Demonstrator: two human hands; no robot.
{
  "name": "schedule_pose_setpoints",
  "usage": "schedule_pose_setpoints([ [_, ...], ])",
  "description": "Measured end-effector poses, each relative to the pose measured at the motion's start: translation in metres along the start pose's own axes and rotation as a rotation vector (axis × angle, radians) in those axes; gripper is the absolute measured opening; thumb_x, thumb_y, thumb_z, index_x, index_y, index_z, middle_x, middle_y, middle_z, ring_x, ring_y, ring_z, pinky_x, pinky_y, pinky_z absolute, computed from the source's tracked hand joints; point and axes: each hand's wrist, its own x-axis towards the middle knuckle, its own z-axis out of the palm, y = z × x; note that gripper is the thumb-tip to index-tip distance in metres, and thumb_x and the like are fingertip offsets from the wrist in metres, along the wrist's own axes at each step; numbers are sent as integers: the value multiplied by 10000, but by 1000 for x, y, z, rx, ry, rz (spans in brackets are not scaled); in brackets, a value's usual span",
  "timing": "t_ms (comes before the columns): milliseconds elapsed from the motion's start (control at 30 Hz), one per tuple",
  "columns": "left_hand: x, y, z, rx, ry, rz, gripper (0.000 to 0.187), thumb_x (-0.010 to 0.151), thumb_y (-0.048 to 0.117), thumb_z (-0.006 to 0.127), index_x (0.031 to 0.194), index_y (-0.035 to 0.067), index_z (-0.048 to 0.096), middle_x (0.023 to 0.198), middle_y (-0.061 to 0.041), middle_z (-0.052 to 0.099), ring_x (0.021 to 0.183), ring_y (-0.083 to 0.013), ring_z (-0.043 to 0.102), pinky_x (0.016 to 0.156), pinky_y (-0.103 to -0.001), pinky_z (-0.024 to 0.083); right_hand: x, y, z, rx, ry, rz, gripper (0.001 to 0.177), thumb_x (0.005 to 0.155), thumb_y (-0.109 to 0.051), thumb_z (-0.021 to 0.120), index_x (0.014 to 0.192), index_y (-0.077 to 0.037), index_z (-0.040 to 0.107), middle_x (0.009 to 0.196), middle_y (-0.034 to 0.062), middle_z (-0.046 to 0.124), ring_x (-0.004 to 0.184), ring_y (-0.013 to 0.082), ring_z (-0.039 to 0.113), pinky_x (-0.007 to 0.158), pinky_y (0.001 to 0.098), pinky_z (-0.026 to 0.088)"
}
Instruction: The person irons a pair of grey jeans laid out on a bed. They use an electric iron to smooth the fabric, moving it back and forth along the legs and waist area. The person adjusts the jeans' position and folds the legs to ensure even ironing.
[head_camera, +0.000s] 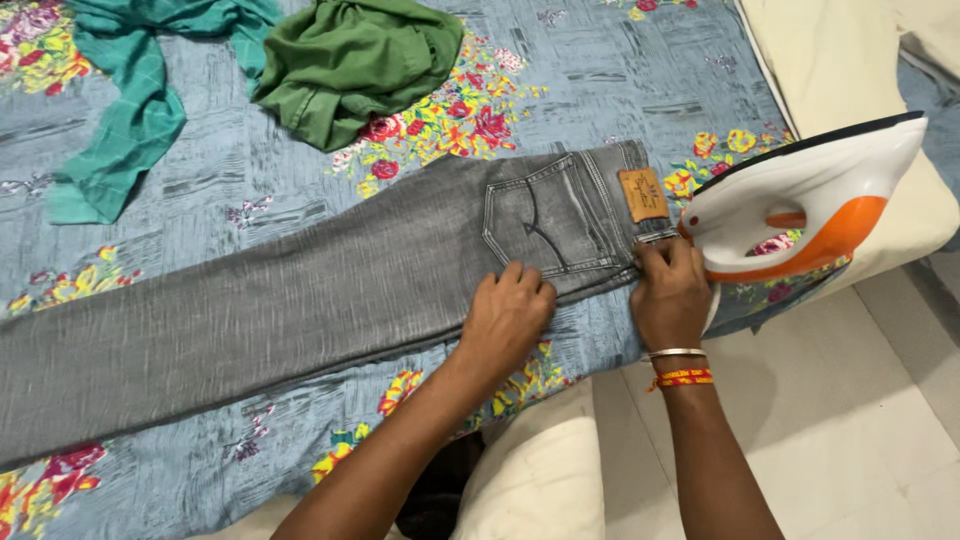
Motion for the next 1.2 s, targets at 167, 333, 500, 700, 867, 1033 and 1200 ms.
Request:
schedule_pose_setpoints([
  [167,7,-4,-2,-222,-31,-101,78,821,134,672,868,83,708,939,-97,670,969,-294,642,780,-444,534,-4,-4,-3,51,132,72,225,847,55,696,1025,-82,718,1053,97,631,980,314,664,839,441,529],
  [333,5,-4,-6,-297,-50,-112,94,806,68,671,894,89,696,965,-93,669,1003,-296,649,833,-442,545,-19,-5,-1,67,197,110,237,850,77,674,1025,-77,714,1061,106,620,986,323,668,849,436,550],
  [500,2,-1,-16,-345,-104,-65,312,647,79,788,936,67,673,1010,-101,664,1028,-318,637,809,-454,537,-29,-4,0,45,210,125,238,864,87,681,1028,-78,727,1072,111,611,1021,336,665,843,431,554],
  [700,8,-1,-12,-382,-141,-46,304,667,104,801,933,50,665,1005,-117,656,1016,-332,630,798,-455,547,-28,-18,-10,206,159,294,331,958,10,682,1284,-25,633,1131,137,598,989,291,653,839,412,549],
  [867,35,1,4,-322,-54,-82,113,862,106,692,961,59,667,997,-132,652,986,-329,645,811,-473,538,-11,-15,-11,534,96,737,415,998,-151,659,1378,-23,554,961,109,678,755,202,685,694,364,544],
  [1033,103,-11,23,-256,220,-79,258,800,68,674,1057,66,679,1080,-139,674,1051,-343,633,844,-485,499,-10,-8,10,329,201,744,393,937,-178,779,1263,3,654,799,92,721,718,212,698,719,386,541],
  [1200,155,-38,52,-194,345,-193,358,835,148,698,1188,90,685,1192,-151,683,1100,-333,618,922,-497,453,-13,-1,23,269,239,753,339,858,-152,834,1114,9,679,799,93,746,731,219,713,742,380,549],
])
